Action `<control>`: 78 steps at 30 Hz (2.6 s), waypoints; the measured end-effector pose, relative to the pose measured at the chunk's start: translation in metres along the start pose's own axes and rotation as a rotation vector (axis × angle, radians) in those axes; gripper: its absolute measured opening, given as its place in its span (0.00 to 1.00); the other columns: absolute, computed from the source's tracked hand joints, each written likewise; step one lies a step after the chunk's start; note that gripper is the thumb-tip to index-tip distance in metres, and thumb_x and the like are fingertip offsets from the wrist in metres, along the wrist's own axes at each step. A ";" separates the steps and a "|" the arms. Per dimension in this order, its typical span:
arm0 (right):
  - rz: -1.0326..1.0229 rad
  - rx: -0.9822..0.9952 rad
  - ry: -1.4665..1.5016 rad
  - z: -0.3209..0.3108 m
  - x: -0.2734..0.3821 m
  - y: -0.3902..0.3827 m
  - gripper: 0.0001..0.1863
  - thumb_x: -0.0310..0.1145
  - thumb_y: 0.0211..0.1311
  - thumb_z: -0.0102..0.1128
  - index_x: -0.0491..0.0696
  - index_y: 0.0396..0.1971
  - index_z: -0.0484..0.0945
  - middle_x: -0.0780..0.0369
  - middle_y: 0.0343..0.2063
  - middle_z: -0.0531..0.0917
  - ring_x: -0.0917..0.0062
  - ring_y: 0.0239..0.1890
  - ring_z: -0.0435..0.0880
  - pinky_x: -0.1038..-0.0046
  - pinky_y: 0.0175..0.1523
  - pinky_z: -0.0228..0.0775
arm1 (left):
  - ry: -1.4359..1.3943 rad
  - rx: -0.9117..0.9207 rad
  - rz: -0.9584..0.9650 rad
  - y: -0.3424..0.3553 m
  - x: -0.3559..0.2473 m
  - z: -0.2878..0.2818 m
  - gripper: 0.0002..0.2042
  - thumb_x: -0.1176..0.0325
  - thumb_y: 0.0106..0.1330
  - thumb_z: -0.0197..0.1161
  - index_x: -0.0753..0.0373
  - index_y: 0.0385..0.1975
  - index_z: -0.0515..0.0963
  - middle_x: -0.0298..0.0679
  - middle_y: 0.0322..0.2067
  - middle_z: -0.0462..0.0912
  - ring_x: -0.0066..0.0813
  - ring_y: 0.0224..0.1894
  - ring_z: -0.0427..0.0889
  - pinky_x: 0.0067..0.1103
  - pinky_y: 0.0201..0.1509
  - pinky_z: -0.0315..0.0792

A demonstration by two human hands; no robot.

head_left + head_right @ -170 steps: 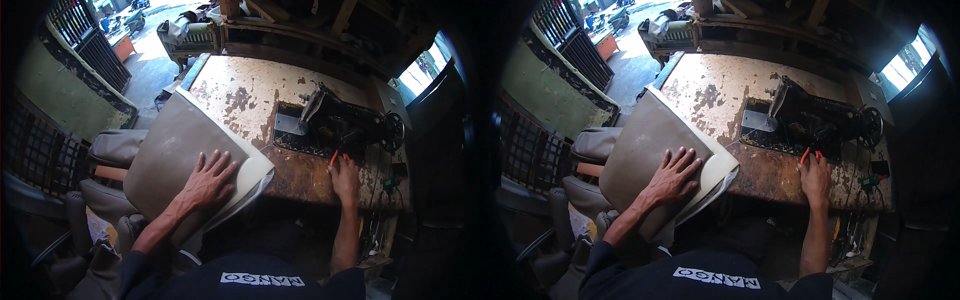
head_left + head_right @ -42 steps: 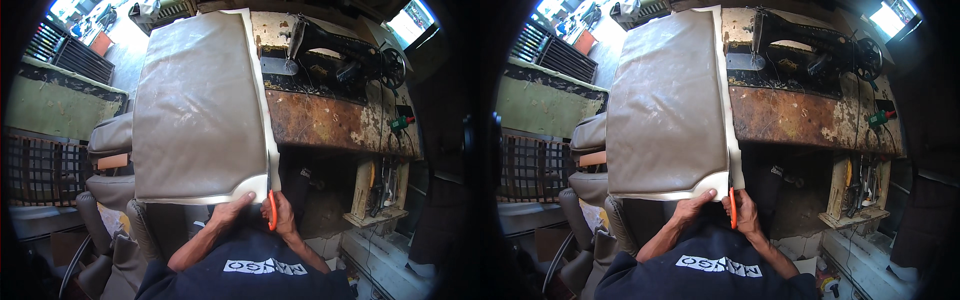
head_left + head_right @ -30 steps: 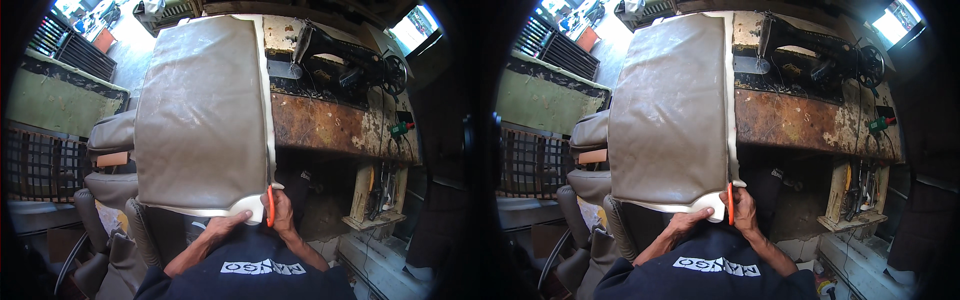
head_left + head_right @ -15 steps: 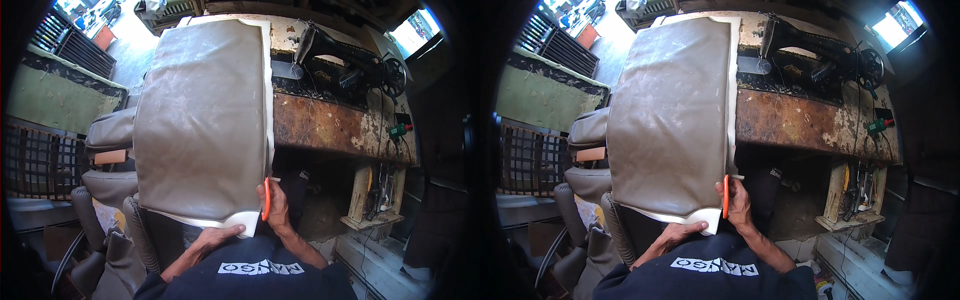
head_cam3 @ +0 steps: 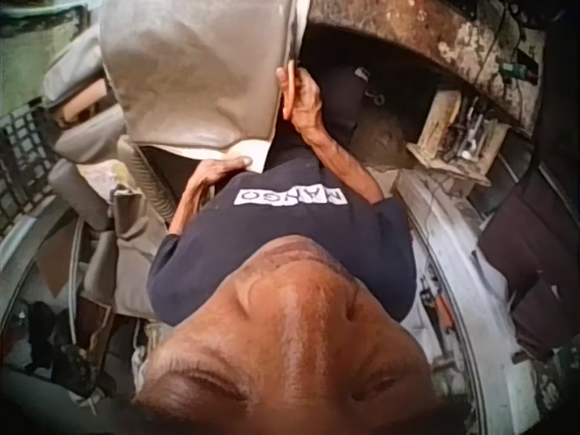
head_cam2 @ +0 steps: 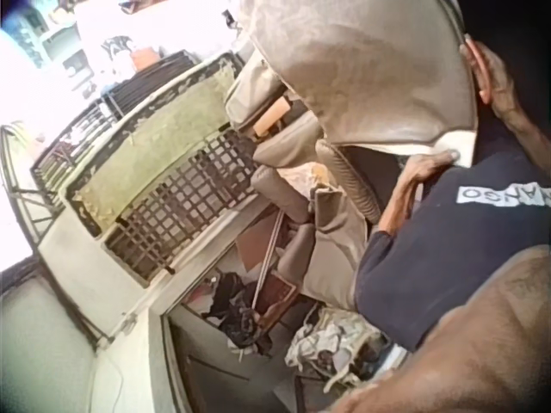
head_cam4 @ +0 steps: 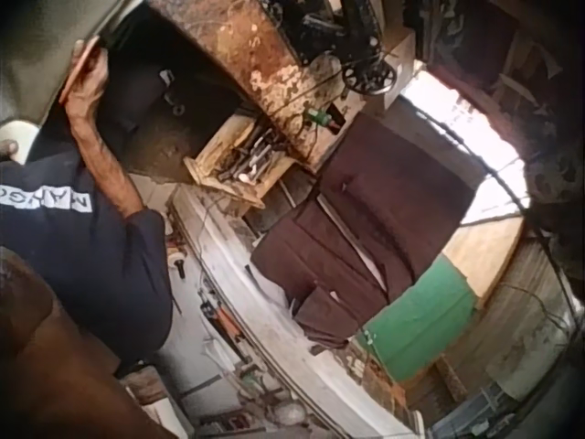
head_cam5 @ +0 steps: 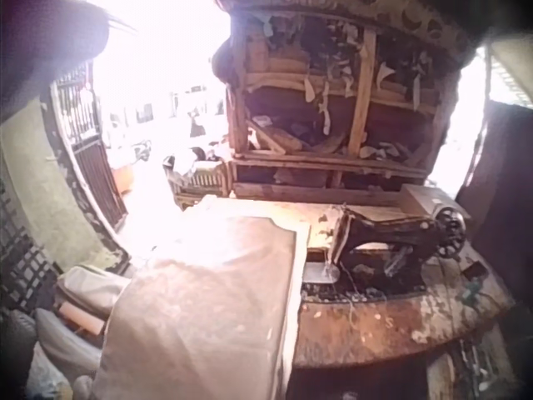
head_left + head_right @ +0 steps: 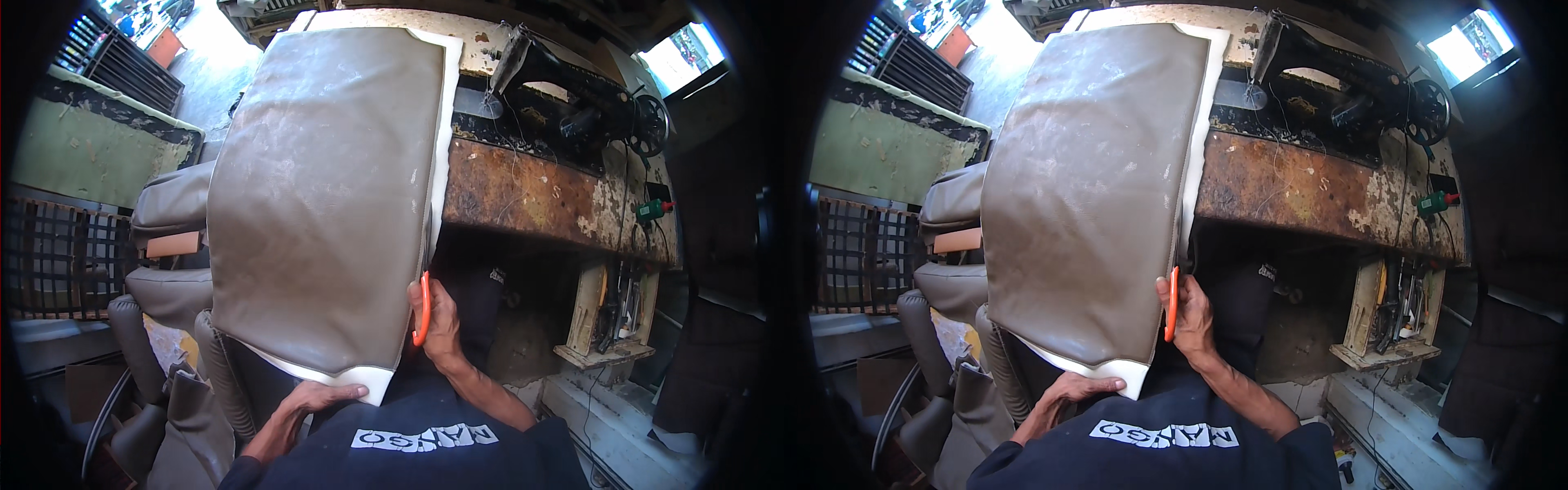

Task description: The person prepares and attaches a fabric cover to a piece of foam, using a sewing machine to stitch along the edges and shears to trim the excess material.

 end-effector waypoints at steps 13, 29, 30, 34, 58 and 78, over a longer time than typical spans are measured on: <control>-0.152 -0.111 -0.009 0.022 0.014 0.004 0.29 0.59 0.74 0.60 0.43 0.35 0.74 0.70 0.21 0.71 0.87 0.24 0.68 0.78 0.31 0.64 | 0.244 0.105 0.140 0.004 0.025 -0.043 0.36 0.54 0.47 0.88 0.64 0.57 0.83 0.42 0.54 0.87 0.38 0.58 0.83 0.31 0.66 0.74; -0.105 -0.160 0.064 0.055 -0.004 0.006 0.25 0.56 0.80 0.51 0.48 0.33 0.75 0.74 0.19 0.64 0.91 0.18 0.60 0.81 0.21 0.54 | 0.499 0.217 -0.205 0.010 0.084 -0.114 0.44 0.39 0.40 0.87 0.69 0.53 0.85 0.49 0.56 0.86 0.38 0.63 0.81 0.29 0.70 0.69; -0.099 -0.164 0.035 0.056 -0.004 0.005 0.25 0.56 0.81 0.50 0.48 0.34 0.75 0.74 0.19 0.64 0.91 0.18 0.60 0.81 0.21 0.54 | 0.578 0.233 -0.309 0.004 0.080 -0.117 0.48 0.35 0.39 0.85 0.69 0.55 0.84 0.51 0.58 0.84 0.42 0.64 0.79 0.31 0.70 0.68; -0.111 -0.121 0.029 0.062 0.000 0.003 0.28 0.59 0.76 0.57 0.46 0.31 0.73 0.72 0.20 0.66 0.88 0.22 0.63 0.80 0.27 0.60 | 0.674 0.272 -0.382 -0.008 0.094 -0.127 0.57 0.27 0.38 0.80 0.74 0.59 0.80 0.57 0.63 0.79 0.49 0.68 0.75 0.32 0.72 0.67; -0.106 -0.126 0.281 0.052 0.006 0.029 0.20 0.50 0.81 0.54 0.50 0.32 0.75 0.76 0.16 0.64 0.94 0.15 0.57 0.84 0.18 0.49 | 0.765 0.380 -0.601 0.001 0.173 -0.136 0.43 0.33 0.48 0.80 0.71 0.49 0.87 0.47 0.51 0.88 0.42 0.54 0.84 0.30 0.62 0.73; -0.083 -0.113 0.225 0.037 0.022 0.041 0.25 0.56 0.74 0.62 0.47 0.33 0.74 0.74 0.18 0.67 0.92 0.17 0.62 0.82 0.20 0.57 | 0.737 0.305 -0.570 -0.012 0.143 -0.141 0.27 0.53 0.54 0.82 0.67 0.48 0.88 0.40 0.43 0.91 0.33 0.47 0.87 0.27 0.57 0.76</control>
Point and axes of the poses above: each hand's wrist, its own y-axis towards the middle knuckle, its own z-axis out of the palm, x = y × z, the point moved 5 cm from there along y, towards the middle knuckle
